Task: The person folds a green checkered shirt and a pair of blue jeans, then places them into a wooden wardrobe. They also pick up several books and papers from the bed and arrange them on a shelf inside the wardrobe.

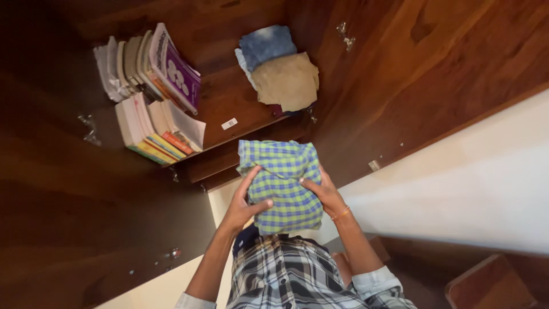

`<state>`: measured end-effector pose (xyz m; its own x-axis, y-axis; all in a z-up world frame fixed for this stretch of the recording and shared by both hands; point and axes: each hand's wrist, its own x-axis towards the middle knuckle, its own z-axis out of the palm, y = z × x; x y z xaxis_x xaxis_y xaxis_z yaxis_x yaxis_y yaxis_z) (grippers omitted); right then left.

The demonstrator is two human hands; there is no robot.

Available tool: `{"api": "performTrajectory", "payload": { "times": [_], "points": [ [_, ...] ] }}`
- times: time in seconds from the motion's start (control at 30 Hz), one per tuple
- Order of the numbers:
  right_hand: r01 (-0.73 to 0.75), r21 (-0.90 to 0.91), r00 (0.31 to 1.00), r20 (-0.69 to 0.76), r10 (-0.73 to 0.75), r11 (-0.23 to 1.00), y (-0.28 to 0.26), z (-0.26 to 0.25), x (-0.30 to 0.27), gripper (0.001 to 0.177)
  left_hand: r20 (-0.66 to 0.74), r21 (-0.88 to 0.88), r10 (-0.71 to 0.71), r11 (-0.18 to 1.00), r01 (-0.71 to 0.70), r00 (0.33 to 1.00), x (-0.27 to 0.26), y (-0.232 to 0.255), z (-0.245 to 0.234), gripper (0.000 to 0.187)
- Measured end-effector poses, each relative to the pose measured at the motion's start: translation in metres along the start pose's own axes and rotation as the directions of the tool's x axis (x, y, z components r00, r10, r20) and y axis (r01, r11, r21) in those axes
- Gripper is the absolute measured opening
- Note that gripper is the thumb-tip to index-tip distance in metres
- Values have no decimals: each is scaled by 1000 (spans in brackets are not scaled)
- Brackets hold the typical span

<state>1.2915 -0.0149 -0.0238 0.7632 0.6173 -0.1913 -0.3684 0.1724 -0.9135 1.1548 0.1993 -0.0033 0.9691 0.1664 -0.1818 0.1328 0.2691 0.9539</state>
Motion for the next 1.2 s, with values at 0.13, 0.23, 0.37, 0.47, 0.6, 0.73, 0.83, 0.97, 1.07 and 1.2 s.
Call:
{"api": "performTrajectory", "payload": {
  "times": [0.13, 0.23, 0.37, 0.47, 0.6, 0.73, 0.83, 0.97, 1.07, 1.2],
  "points": [
    [209, -97, 974, 110, -198, 973, -32, -10, 18, 110, -66, -53, 37, 998, -40, 997, 38, 6, -3, 99],
    [336, -299, 926, 278, -255, 893, -49, -19, 34, 105, -54, -126, 91, 987, -97, 994, 66, 12, -7, 96],
    [469, -607, 867, 454, -204, 642, -60, -33, 72, 96, -6, 52, 113, 992, -113, 994, 108, 17, -18, 95],
    [426, -673, 886, 447, -126, 604, -67, -47, 110, 99, 57, 167, 120, 978, -128, 991, 147, 17, -31, 97],
    [394, -650, 898, 424, -120, 649, -82, -58, 170, 103, 110, 226, 181, 953, -202, 977, 205, 18, -51, 100],
    [443, -625, 878, 447, -171, 642, -94, -72, 249, 106, 79, 253, 250, 931, -262, 965, 283, 5, -71, 102],
    [468, -638, 876, 426, -226, 612, -95, -79, 314, 106, 57, 259, 364, 894, -366, 930, 350, -8, -90, 99],
    [421, -621, 901, 374, -222, 661, -103, -91, 398, 106, 26, 455, 449, 790, -411, 893, 428, -8, -112, 100],
    [386, -598, 914, 353, -202, 703, -101, -105, 459, 105, 34, 488, 469, 763, -424, 883, 478, -4, -126, 102],
    [400, -698, 916, 332, -226, 594, -91, -128, 538, 101, 12, 527, 519, 723, -446, 855, 544, -10, -143, 104]
  ]
}}
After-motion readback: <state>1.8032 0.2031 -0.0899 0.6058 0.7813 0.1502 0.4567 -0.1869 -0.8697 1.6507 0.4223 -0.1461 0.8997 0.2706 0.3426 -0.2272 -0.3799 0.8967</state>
